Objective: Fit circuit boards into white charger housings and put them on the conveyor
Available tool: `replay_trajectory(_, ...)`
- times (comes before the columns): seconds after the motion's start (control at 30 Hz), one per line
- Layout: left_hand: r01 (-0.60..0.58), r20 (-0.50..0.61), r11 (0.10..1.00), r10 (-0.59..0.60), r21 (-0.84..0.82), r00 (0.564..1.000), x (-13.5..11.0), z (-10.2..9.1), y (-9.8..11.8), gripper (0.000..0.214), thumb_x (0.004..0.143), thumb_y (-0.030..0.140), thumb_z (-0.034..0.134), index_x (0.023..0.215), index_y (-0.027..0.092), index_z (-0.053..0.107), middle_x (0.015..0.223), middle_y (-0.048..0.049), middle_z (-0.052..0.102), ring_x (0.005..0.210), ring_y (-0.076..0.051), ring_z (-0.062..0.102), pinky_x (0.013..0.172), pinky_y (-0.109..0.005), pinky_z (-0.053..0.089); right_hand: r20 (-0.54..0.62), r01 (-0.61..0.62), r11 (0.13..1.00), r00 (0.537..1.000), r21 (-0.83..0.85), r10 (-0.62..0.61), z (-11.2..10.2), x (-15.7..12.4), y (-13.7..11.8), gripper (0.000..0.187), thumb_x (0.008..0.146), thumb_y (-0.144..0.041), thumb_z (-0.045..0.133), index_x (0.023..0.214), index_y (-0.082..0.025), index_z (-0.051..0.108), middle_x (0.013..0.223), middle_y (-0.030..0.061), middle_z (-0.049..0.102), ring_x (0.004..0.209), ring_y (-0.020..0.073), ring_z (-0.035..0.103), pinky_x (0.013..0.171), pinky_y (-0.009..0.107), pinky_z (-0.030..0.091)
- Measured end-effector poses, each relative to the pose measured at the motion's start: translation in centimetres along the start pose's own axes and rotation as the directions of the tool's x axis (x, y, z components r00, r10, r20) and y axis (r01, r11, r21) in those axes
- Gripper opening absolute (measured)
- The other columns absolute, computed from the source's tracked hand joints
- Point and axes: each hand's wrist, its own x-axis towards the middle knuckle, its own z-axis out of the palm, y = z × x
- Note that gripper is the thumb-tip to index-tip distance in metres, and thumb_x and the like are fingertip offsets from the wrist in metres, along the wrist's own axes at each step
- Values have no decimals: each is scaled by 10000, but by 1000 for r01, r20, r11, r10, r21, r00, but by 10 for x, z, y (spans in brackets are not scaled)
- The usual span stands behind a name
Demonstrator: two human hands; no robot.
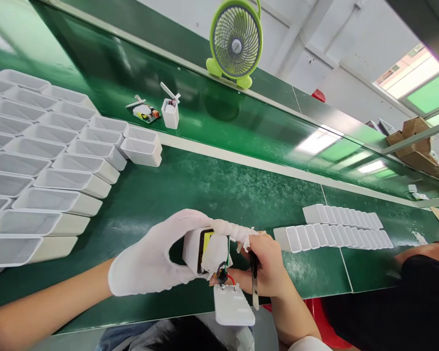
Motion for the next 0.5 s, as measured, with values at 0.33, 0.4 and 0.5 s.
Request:
replay_trajectory(0.33,-20,-14,1000,20,13,1000,-13,8,-17,853,734,250,820,1459,309,373,1259,-80,668,1041,-259,710,858,-386,620,134,-4,999,991,34,-1,3,9,3,456,799,-496,793,682,-240,433,623,-71,297,540,107,259,509,287,223)
replay_trajectory(0.4,-39,-48,997,43,71,998,-15,10,-20,992,728,306,855,1527,319,268,1289,-106,666,1052,-277,714,844,-394,624,121,1,998,993,56,-8,7,7,6,427,772,-522,808,707,-246,489,606,-73,285,526,110,249,504,290,225)
replay_trajectory(0.5,-279,-58,897,317,344,947,-9,9,-17,797,764,406,844,1435,260,438,1292,-165,666,1127,-339,681,870,-449,603,118,-29,997,993,75,20,13,3,7,449,697,-604,827,934,-270,642,583,-80,278,504,118,214,490,296,216)
